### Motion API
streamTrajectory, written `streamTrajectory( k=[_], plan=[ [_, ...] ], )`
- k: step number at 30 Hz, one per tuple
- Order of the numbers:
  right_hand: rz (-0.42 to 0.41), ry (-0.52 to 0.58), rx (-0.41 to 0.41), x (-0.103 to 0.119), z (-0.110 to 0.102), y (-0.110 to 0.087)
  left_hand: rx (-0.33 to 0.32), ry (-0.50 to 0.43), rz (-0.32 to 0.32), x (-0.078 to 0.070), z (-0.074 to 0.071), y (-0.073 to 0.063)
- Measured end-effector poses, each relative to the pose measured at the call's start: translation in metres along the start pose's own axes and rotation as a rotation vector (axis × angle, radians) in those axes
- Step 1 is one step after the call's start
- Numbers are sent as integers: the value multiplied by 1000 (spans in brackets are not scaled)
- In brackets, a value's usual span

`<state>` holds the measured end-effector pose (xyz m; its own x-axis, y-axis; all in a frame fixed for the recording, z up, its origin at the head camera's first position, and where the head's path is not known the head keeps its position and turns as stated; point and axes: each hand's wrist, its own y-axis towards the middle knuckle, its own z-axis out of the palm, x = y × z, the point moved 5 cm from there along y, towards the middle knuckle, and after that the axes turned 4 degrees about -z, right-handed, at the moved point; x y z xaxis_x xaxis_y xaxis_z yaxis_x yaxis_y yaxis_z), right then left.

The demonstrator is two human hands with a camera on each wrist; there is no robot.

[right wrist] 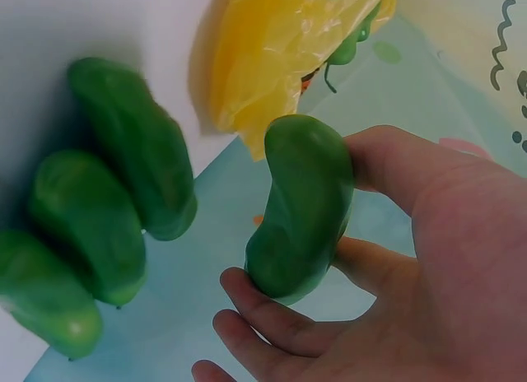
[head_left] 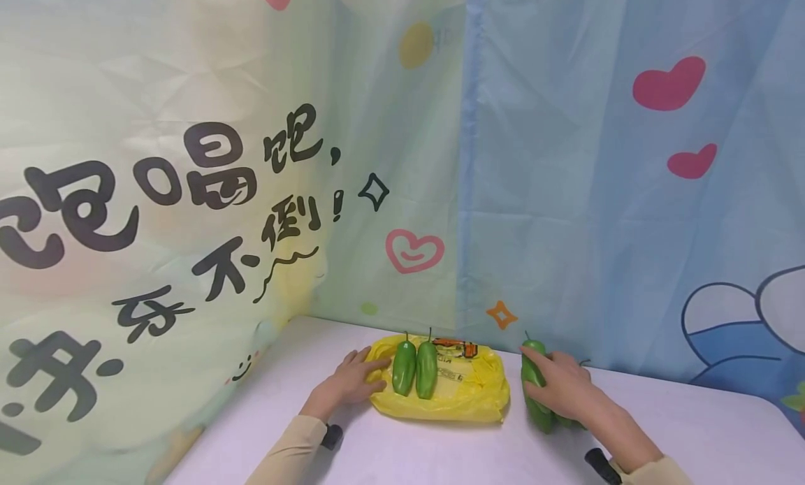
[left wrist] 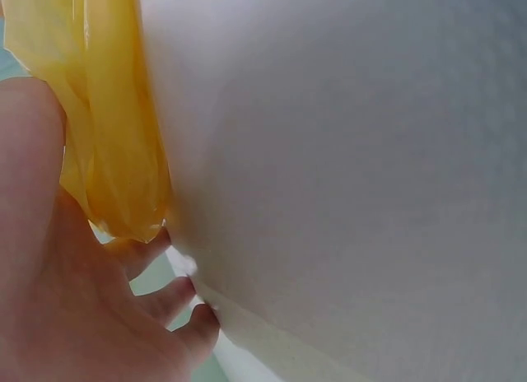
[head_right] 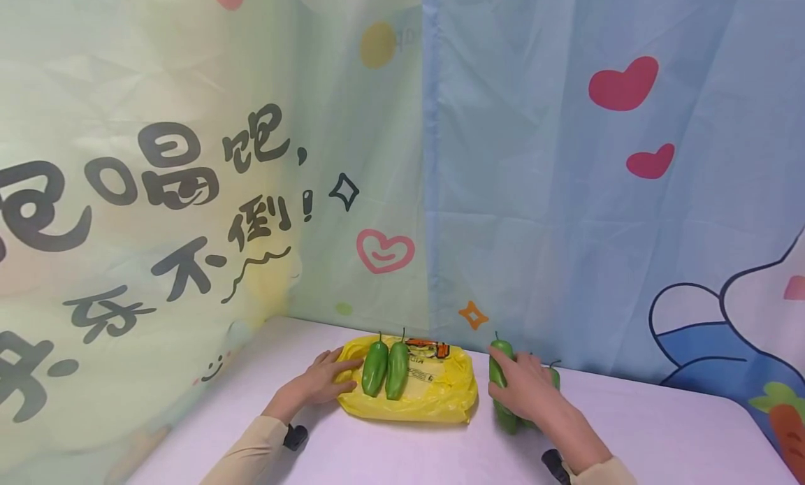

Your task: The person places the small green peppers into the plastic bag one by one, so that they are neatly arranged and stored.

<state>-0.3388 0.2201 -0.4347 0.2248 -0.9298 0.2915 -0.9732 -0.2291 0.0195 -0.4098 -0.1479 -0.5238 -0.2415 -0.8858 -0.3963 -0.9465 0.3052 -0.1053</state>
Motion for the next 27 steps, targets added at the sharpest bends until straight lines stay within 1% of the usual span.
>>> streamTrajectory(
  k=[5,12,17,22,27],
  plan=[
    [-7,1,17,8,2,4,1,1,-2,0,0,0],
    [-41,10,13,18,3,8,-1,-8,8,-2,-2,-1],
    [-43,14,21,23,7,12,-3,-4,15,-2,-3,0],
    [-47,18,42,29,9,16,0,-11,2,-1,-2,-1],
    [-66,35,36,36,13,19,3,-18,-7,-1,-2,0]
  ],
)
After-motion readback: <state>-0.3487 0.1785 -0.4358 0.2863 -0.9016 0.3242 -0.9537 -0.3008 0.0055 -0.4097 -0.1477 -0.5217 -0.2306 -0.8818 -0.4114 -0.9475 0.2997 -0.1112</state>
